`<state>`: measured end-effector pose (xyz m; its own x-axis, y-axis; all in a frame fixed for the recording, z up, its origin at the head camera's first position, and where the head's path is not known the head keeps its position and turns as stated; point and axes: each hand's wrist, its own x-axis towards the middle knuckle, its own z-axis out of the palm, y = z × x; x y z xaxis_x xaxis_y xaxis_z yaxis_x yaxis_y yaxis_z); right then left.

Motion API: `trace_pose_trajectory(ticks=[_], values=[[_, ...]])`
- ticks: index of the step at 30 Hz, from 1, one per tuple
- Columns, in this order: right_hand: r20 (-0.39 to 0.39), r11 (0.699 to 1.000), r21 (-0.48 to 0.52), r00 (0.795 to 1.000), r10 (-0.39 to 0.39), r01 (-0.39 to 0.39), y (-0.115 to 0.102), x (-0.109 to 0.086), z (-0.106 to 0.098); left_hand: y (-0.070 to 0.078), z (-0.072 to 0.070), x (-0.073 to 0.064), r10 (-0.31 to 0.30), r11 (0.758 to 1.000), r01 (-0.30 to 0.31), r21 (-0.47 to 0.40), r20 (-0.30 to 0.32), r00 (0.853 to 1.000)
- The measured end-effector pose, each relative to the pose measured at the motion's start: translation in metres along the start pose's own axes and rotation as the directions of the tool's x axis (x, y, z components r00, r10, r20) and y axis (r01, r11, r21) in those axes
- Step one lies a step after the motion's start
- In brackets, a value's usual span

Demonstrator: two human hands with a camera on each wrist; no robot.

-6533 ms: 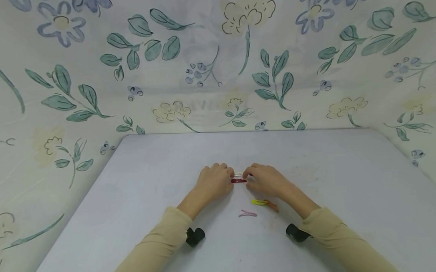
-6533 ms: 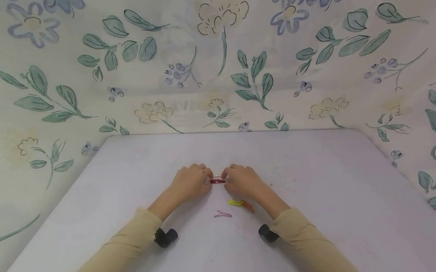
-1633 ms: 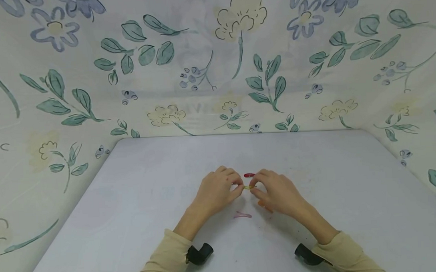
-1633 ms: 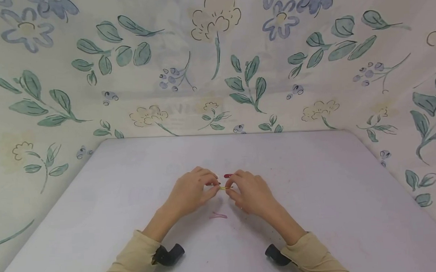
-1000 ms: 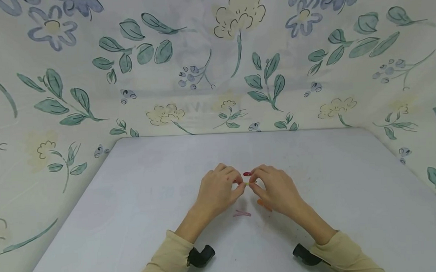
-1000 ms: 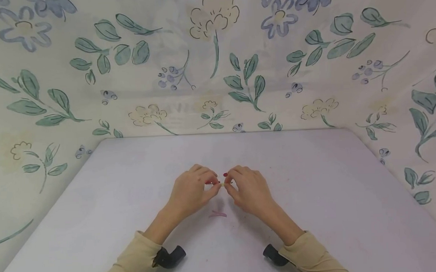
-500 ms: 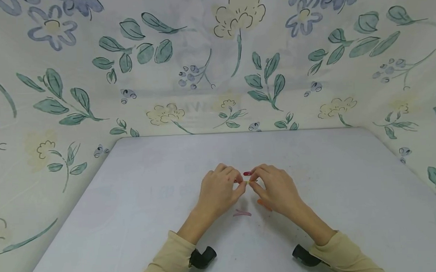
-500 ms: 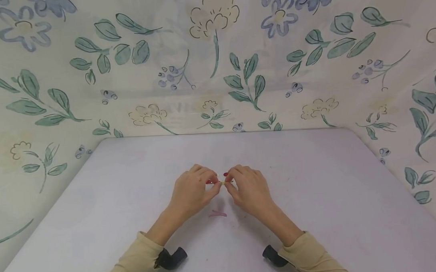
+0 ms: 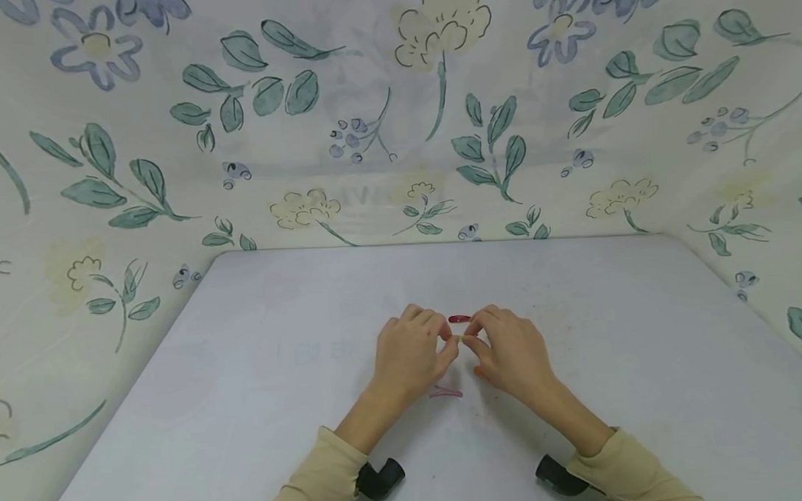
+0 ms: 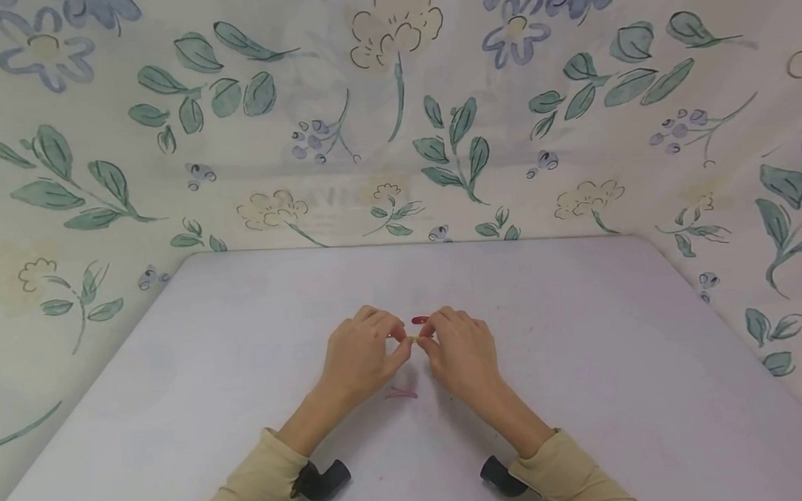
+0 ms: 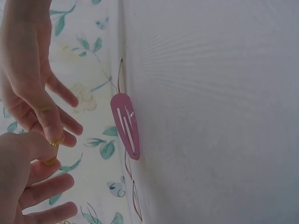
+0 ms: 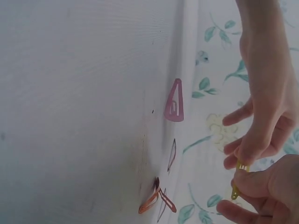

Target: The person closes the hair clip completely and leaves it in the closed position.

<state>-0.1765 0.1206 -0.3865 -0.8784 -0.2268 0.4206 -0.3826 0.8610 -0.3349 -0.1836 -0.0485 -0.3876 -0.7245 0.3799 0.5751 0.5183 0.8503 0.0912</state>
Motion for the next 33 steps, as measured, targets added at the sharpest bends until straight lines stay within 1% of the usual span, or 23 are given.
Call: trace_pose_trajectory(ticks=[5, 9, 12, 17, 20, 25, 33], values=[[0.011, 1.000, 0.000, 0.999, 0.030, -0.030, -0.0005, -0.0010, 0.0014, 0.0009, 0.0020, -0.0003, -0.007, 1.000, 0.007, 0.011, -0.009, 1.000], [0.035, 0.999, -0.002, 0.998, 0.051, -0.051, -0.0007, -0.0008, 0.0013, 0.0014, 0.0028, -0.0006, 0.000, 1.000, -0.001, -0.005, -0.017, 1.000], [0.074, 0.998, 0.013, 0.995, 0.064, -0.065, 0.0004, 0.0005, 0.0002, 0.0008, 0.0033, -0.0010, 0.002, 1.000, -0.002, -0.019, -0.003, 1.000], [0.162, 0.994, 0.063, 0.984, 0.077, -0.088, 0.0036, 0.0030, -0.0018, -0.0021, 0.0042, -0.0015, 0.003, 1.000, -0.002, -0.027, 0.040, 0.999], [0.191, 0.993, 0.082, 0.979, 0.070, -0.087, 0.0049, 0.0037, -0.0032, -0.0034, 0.0039, -0.0014, 0.011, 1.000, -0.009, -0.029, 0.038, 0.999], [0.208, 0.992, 0.086, 0.976, 0.068, -0.087, 0.0048, 0.0043, -0.0041, -0.0042, 0.0036, -0.0013, 0.021, 1.000, -0.021, -0.022, 0.014, 1.000], [0.227, 0.992, 0.088, 0.972, 0.070, -0.092, 0.0049, 0.0052, -0.0032, -0.0047, 0.0038, -0.0020, 0.015, 0.999, -0.014, -0.036, 0.027, 1.000]])
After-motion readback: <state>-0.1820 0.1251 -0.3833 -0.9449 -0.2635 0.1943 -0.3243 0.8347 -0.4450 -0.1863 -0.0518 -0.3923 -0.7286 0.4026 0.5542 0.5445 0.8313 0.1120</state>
